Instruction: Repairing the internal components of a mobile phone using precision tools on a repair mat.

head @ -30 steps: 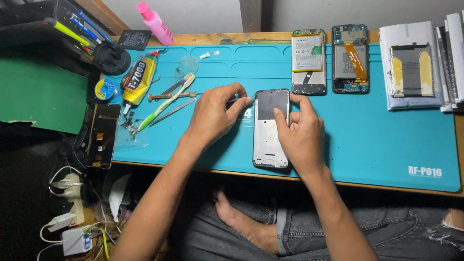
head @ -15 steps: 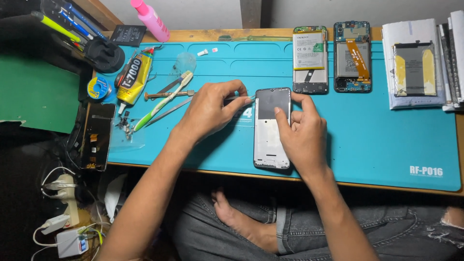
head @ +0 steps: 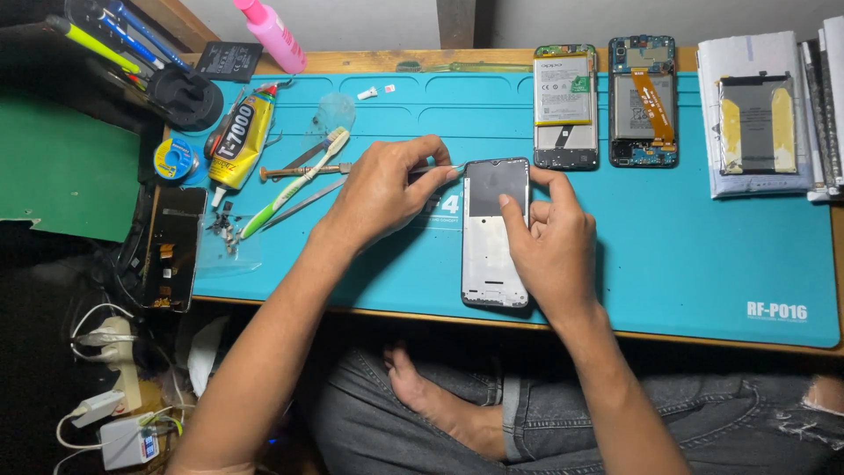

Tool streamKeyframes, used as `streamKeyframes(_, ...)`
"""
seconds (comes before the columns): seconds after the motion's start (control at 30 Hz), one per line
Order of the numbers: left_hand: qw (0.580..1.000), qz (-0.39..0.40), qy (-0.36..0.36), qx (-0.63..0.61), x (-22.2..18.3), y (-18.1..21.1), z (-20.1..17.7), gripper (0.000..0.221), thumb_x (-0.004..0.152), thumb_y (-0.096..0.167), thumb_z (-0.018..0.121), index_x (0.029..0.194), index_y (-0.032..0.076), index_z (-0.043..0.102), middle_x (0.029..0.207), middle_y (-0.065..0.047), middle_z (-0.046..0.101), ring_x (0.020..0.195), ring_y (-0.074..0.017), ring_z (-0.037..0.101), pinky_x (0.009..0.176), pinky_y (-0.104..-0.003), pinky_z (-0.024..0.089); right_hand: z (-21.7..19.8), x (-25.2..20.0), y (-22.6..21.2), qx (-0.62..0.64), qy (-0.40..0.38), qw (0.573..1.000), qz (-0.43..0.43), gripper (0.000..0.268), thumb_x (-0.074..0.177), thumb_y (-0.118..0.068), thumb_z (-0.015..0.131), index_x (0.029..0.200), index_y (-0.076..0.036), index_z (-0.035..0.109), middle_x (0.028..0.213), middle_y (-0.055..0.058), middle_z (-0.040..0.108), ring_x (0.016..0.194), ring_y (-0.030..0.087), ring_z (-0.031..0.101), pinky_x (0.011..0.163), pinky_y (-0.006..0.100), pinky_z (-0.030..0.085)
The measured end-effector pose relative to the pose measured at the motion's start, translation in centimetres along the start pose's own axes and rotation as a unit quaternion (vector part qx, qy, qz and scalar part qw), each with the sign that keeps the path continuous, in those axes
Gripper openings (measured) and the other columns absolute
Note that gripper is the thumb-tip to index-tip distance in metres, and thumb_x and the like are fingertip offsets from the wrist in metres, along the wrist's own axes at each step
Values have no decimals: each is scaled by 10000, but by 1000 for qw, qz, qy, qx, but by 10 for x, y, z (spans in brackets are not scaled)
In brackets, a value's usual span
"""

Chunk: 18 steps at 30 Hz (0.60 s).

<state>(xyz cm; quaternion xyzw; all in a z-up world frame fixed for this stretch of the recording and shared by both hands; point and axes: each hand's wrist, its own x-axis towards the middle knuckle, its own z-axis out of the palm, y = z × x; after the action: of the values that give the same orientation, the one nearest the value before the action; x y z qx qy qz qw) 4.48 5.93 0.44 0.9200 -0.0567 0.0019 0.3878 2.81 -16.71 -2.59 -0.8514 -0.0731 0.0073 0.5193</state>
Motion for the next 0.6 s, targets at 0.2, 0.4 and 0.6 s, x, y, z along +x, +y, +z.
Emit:
streamKeyframes(0.2,1000,7,11,0,0,-5,5,63,988,143,773,932,132,747,619,-106,697,605,-275,674,631,-372,546,1,0,1,2,2,1000,2,334,1025,-111,719,1320,31,652,436,12,461,354,116,376,425,268,308)
streamKeyframes(0.4,998,-8,63,-19,-10,5,11,194,895,264,843,921,133,703,594,-120,633,609,-303,656,628,-415,543,1,0,2,5,2,1000,0,336,1032,-105,709,1326,45,644,438,10,460,357,119,369,429,270,308)
streamKeyframes(0.6,991,-43,119,38,-7,-8,31,244,850,296,837,947,178,647,577,-65,584,625,-352,681,631,-468,543,1,0,0,-2,2,1000,-3,331,1035,-108,708,1321,47,648,442,11,461,362,118,376,430,278,308)
